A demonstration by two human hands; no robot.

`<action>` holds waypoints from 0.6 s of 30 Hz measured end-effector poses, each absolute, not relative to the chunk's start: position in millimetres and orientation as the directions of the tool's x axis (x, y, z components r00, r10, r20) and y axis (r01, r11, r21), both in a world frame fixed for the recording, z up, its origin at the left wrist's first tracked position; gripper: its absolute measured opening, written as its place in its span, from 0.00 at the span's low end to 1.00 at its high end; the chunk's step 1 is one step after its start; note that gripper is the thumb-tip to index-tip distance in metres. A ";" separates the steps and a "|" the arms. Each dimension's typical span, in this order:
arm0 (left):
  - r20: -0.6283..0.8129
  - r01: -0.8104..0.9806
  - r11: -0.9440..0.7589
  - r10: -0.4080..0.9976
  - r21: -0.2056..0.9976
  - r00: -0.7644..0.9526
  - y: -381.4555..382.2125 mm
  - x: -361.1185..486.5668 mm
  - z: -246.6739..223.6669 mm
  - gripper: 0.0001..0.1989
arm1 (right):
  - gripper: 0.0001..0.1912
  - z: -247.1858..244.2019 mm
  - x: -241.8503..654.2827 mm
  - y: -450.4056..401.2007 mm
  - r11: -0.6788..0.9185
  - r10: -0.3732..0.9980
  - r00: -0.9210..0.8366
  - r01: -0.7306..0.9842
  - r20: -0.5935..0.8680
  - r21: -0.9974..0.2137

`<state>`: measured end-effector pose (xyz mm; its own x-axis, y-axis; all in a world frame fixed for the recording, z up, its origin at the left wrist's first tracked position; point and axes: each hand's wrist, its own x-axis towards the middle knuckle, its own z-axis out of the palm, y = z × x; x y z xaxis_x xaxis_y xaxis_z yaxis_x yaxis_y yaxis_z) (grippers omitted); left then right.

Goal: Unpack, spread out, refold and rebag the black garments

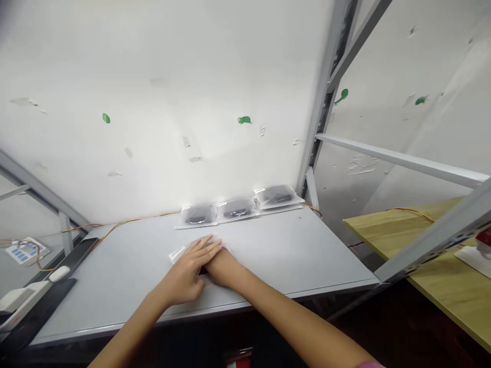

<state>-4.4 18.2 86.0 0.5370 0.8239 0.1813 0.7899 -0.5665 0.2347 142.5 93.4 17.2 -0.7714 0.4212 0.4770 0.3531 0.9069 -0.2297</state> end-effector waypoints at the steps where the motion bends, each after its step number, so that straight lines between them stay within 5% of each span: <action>1: 0.195 0.796 -0.558 0.829 0.233 0.524 14.4 -7.8 83.7 0.53 | 0.24 17.8 146.7 91.8 0.912 0.409 -0.789 0.334 0.459 -0.238; 5: 0.286 0.789 -0.574 0.811 0.219 0.510 -13.8 -17.9 73.4 0.44 | 0.24 9.9 168.9 79.1 0.930 0.357 -0.839 0.278 0.410 -0.241; 12: 0.591 0.775 -0.631 0.634 0.022 0.499 -54.9 -23.1 40.8 0.27 | 0.23 -4.0 197.2 78.5 0.974 0.179 -0.801 0.226 0.571 0.012; 18: 0.755 0.806 -0.592 0.533 0.010 0.382 -58.7 -10.1 27.0 0.17 | 0.25 4.1 219.5 86.7 0.964 0.262 -0.719 0.228 0.643 -0.137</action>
